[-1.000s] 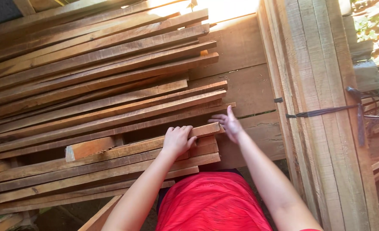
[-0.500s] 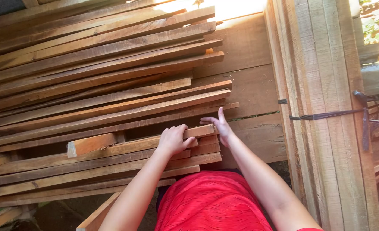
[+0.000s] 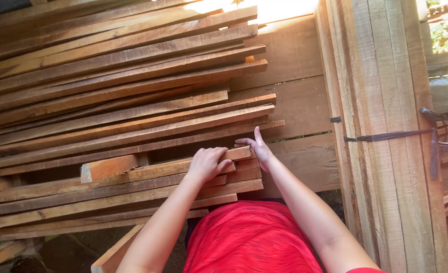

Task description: Organizing several wooden stakes on a table and bundling them together using a plastic zip tie.

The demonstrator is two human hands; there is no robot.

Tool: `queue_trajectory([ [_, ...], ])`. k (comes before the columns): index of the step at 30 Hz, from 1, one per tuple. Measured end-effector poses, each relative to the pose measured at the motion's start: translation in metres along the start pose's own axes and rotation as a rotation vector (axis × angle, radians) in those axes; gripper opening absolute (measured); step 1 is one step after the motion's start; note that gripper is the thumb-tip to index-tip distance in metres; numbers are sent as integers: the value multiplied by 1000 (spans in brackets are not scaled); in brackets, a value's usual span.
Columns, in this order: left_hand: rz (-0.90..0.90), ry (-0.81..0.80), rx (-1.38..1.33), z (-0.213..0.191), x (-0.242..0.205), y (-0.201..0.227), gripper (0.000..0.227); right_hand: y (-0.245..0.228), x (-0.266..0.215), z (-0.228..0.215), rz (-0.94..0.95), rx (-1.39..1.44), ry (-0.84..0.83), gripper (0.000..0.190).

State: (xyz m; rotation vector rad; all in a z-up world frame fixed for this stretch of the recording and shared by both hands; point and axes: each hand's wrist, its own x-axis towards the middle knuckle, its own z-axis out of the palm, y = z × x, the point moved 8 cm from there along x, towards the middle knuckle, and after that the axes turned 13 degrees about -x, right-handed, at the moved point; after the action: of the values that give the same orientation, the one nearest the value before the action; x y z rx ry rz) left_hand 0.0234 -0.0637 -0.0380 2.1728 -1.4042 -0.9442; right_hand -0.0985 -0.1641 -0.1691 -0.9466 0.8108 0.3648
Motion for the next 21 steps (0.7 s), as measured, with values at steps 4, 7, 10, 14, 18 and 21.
queue_trajectory([
  [4, 37, -13, 5, 4, 4, 4, 43, 1, 2, 1, 7, 42, -24, 111],
  [7, -11, -39, 1, 8, 6, 6, 41, 0, 2, 2, 8, 45, -32, 111],
  [10, -26, 0, -42, 8, 10, 11, 42, -2, 0, 1, 9, 49, -26, 111],
  [14, -107, -74, -67, 10, 13, 7, 42, 0, 4, 5, 29, 20, 8, 107],
  [18, -192, -156, -85, 13, 18, 6, 46, 4, 9, 0, 19, -58, 84, 103],
  [21, -353, -220, -152, 11, 21, 5, 53, 7, 8, -17, -70, -140, 239, 95],
])
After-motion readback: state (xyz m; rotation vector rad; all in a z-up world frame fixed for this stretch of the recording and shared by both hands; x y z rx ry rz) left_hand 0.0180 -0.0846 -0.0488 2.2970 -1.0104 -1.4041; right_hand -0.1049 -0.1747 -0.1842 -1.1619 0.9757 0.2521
